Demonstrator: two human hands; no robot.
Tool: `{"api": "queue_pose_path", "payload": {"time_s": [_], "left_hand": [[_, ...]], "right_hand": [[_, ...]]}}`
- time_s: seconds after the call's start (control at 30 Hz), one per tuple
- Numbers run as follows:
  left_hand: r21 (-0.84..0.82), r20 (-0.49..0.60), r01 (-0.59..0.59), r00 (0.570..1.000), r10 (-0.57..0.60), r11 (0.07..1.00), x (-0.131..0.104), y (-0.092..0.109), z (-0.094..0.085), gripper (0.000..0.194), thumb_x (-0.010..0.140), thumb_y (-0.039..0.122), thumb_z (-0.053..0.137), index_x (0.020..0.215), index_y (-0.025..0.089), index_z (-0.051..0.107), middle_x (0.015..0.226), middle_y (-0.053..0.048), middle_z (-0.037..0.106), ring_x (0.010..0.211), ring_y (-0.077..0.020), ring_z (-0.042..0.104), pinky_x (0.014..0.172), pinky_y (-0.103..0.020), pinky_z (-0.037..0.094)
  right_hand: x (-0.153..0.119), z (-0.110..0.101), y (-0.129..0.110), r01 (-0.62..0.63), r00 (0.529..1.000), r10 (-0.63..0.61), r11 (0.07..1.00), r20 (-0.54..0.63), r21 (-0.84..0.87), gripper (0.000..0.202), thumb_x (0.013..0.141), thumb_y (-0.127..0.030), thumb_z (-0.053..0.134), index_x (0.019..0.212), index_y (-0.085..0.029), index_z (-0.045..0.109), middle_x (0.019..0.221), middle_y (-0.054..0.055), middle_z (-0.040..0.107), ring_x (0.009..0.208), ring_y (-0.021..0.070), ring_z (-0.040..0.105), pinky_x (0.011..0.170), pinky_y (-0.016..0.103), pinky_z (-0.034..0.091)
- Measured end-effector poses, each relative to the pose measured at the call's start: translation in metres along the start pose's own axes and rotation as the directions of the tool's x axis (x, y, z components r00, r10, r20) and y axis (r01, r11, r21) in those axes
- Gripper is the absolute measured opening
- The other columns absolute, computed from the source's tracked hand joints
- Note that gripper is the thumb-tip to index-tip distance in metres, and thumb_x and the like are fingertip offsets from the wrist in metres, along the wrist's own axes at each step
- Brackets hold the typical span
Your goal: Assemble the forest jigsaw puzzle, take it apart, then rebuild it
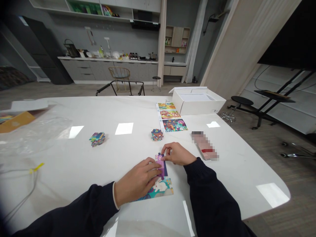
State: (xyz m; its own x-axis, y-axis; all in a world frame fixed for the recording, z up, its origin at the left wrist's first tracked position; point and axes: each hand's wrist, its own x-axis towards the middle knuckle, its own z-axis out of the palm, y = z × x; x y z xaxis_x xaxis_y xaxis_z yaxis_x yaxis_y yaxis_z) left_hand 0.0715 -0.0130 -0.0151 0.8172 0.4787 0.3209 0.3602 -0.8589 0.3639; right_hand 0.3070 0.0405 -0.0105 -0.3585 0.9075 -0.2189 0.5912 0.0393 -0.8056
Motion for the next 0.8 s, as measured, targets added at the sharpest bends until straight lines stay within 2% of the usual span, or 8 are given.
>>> {"api": "queue_pose_path", "payload": {"time_s": [0.17,0.37,0.57,0.8], "left_hand": [[0.025,0.015,-0.009,1.0,0.008,1.0,-0.0032,-0.0032,0.0035,0.034,0.09,0.006,0.055,0.119,0.018,0.069,0.126,-0.012,0.066,0.115,-0.0298,0.056,0.097,-0.045,0.054],[0.069,0.029,0.023,0.999,-0.025,0.997,-0.0041,-0.0044,0.0055,0.043,0.088,0.006,0.057,0.127,0.021,0.065,0.133,-0.011,0.064,0.122,-0.0304,0.053,0.101,-0.047,0.052],[0.093,0.039,0.074,0.996,-0.078,0.993,-0.0032,-0.0028,0.003,0.046,0.088,0.005,0.056,0.13,0.022,0.062,0.141,-0.007,0.062,0.121,-0.0312,0.053,0.098,-0.048,0.053],[0.07,0.033,0.075,0.996,-0.077,0.995,-0.0047,-0.0025,0.0005,0.047,0.092,0.008,0.054,0.136,0.023,0.059,0.146,-0.006,0.06,0.125,-0.0326,0.051,0.1,-0.051,0.052]], "right_hand": [[0.0002,-0.0007,-0.0003,-0.01,1.0,0.01,1.0,-0.007,-0.003,0.03,0.078,-0.039,0.082,0.092,-0.016,0.07,0.065,-0.006,0.056,0.038,0.0072,0.053,0.038,0.019,0.032],[0.0017,0.0004,0.0014,-0.022,0.999,0.022,1.0,-0.027,-0.016,0.025,0.081,-0.035,0.078,0.097,-0.017,0.072,0.069,-0.005,0.059,0.039,0.007,0.054,0.034,0.018,0.033],[0.0014,0.002,-0.0023,-0.063,0.995,0.063,0.998,-0.081,0.001,0.023,0.083,-0.033,0.075,0.099,-0.018,0.07,0.072,-0.005,0.057,0.037,0.0075,0.052,0.027,0.018,0.034],[0.0021,0.0018,-0.002,-0.065,0.992,0.068,0.997,-0.107,0.036,0.018,0.084,-0.03,0.074,0.095,-0.018,0.067,0.07,-0.006,0.055,0.035,0.0079,0.053,0.026,0.018,0.038]]}}
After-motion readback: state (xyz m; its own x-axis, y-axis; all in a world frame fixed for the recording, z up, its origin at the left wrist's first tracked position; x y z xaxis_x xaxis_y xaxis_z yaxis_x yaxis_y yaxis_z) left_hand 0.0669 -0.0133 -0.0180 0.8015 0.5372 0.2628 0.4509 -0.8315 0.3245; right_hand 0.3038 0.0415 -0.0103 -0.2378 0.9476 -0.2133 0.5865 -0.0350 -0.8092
